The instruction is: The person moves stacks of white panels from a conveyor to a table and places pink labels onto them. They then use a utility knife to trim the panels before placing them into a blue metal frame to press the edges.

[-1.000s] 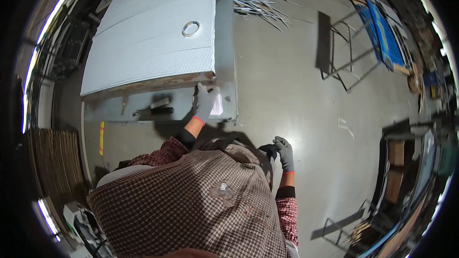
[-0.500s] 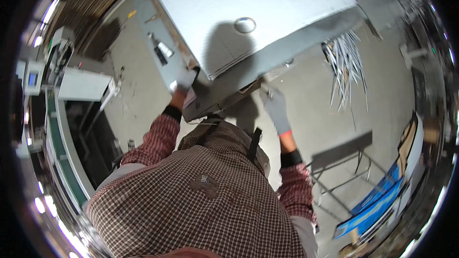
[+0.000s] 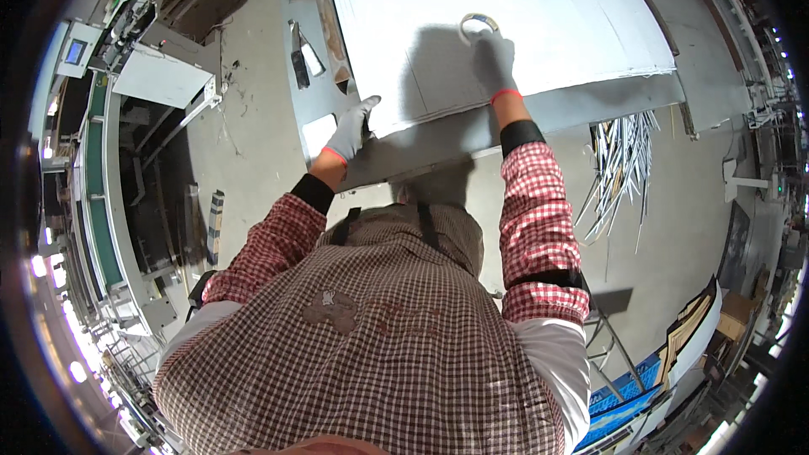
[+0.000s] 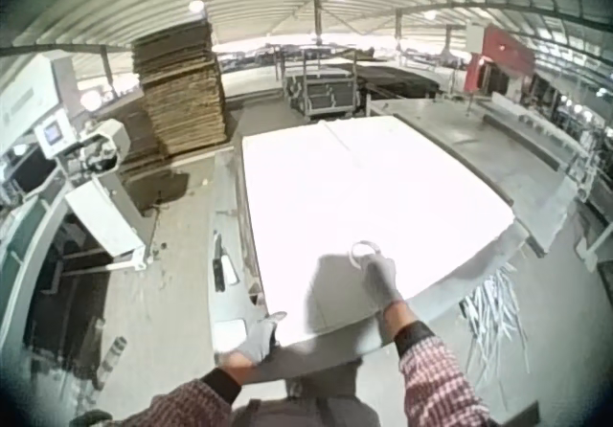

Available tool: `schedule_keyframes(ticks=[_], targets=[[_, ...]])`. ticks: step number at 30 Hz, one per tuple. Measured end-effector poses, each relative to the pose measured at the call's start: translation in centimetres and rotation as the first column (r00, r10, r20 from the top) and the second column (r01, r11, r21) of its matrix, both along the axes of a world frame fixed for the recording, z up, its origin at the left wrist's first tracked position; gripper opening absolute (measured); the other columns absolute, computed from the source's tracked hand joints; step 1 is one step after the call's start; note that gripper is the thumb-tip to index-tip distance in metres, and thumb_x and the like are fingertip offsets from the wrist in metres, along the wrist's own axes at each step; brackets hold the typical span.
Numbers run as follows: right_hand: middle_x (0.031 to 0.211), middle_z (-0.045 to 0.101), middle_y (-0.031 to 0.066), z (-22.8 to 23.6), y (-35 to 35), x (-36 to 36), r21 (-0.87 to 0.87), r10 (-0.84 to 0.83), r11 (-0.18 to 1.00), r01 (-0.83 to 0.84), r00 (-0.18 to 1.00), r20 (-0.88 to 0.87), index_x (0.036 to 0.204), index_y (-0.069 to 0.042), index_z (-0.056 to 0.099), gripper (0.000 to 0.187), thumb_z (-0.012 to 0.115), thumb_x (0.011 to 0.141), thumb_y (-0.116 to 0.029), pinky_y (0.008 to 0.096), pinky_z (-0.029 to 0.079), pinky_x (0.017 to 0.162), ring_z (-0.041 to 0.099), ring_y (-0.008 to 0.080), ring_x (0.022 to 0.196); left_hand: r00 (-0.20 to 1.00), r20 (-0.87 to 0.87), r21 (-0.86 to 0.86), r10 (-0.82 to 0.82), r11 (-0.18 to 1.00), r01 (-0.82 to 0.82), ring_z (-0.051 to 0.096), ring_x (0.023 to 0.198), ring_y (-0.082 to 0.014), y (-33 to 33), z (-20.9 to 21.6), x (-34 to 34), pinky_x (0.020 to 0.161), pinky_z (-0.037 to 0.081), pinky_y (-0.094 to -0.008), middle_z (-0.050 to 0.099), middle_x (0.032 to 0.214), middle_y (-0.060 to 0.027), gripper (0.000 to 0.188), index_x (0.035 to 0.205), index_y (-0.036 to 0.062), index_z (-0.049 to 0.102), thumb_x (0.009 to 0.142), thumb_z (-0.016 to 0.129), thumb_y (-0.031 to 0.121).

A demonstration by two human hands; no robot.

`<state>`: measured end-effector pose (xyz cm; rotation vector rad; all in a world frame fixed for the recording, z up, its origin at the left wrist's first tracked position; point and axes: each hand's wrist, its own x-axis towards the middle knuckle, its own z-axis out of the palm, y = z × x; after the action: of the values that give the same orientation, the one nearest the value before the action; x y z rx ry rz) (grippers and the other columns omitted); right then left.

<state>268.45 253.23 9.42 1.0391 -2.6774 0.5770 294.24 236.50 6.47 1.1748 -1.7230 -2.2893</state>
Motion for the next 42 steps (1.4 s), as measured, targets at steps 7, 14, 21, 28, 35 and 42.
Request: schedule_keyframes(ticks=[7,14,21,28,35,42], targets=[[0.098,0.062,0.0115,1.3,2.0,7.7,-0.207,0.415,0.889,-0.408,0.91,-0.01,0.096,-0.007,0.061,0.022,0.054,0.077,-0.012,0.0441,0.045,0.082,0.056,0.0318,0.095,0.984,-0.116,0.239,0.137,0.965,-0.106,0.061,0.072,-0.0151,-1.0,-0.7,-1.2,0.056,0.045,-0.0216,0.064,0.092,-0.008,0.035,0.106,0.0016,0.061,0.083,0.064,0.028],[0.109,0.061,0.0107,-1.4,6.2,9.5,-0.139,0.433,0.898,-0.417,0.894,0.112,0.103,-0.006,0.062,0.031,0.05,0.074,-0.004,0.0375,0.044,0.088,0.056,0.0268,0.102,0.985,-0.163,0.13,-0.064,0.988,0.085,0.063,0.091,-0.0172,-2.1,5.3,-3.4,0.073,0.053,-0.0307,0.064,0.102,-0.0091,0.043,0.114,0.0039,0.056,0.079,0.068,0.027],[0.086,0.06,0.0107,-1.5,6.9,14.4,-0.017,0.51,0.86,-0.51,0.856,0.082,0.08,-0.006,0.061,0.012,0.053,0.072,-0.01,0.0394,0.046,0.077,0.057,0.0272,0.087,0.973,-0.223,0.242,0.057,0.97,-0.001,0.066,0.089,-0.0211,-3.0,7.3,-2.1,0.075,0.056,-0.0365,0.065,0.101,-0.0088,0.04,0.114,0.0057,0.056,0.081,0.065,0.026],[0.089,0.06,0.0092,-4.4,0.1,18.9,0.13,0.512,0.853,-0.506,0.859,-0.019,0.086,-0.008,0.062,0.018,0.054,0.072,-0.015,0.0376,0.047,0.068,0.058,0.0243,0.085,0.97,-0.244,0.176,-0.024,0.982,0.069,0.066,0.087,-0.0189,-3.4,7.1,-1.3,0.074,0.057,-0.0333,0.065,0.101,-0.0082,0.04,0.114,0.0029,0.056,0.083,0.062,0.029],[0.091,0.056,0.0116,-5.7,-2.7,19.2,0.235,0.318,0.903,-0.358,0.928,0.193,0.087,-0.005,0.059,0.017,0.055,0.072,-0.012,0.0374,0.051,0.065,0.06,0.0274,0.083,0.96,-0.28,0.185,0.018,0.982,0.036,0.06,0.062,-0.0072,-1.9,5.7,-1.9,0.038,0.042,-0.0177,0.064,0.087,-0.0013,0.036,0.108,0.0069,0.058,0.082,0.063,0.032],[0.087,0.06,0.0145,-6.6,8.1,25.0,-0.041,0.331,0.941,-0.335,0.894,0.302,0.079,-0.005,0.063,0.016,0.055,0.075,-0.018,0.0405,0.052,0.065,0.063,0.0304,0.075,0.949,-0.288,0.351,0.13,0.936,-0.021,0.061,0.082,-0.0076,0.3,3.2,0.6,0.058,0.047,-0.0185,0.062,0.099,-0.0037,0.036,0.109,0.0044,0.057,0.085,0.063,0.03]])
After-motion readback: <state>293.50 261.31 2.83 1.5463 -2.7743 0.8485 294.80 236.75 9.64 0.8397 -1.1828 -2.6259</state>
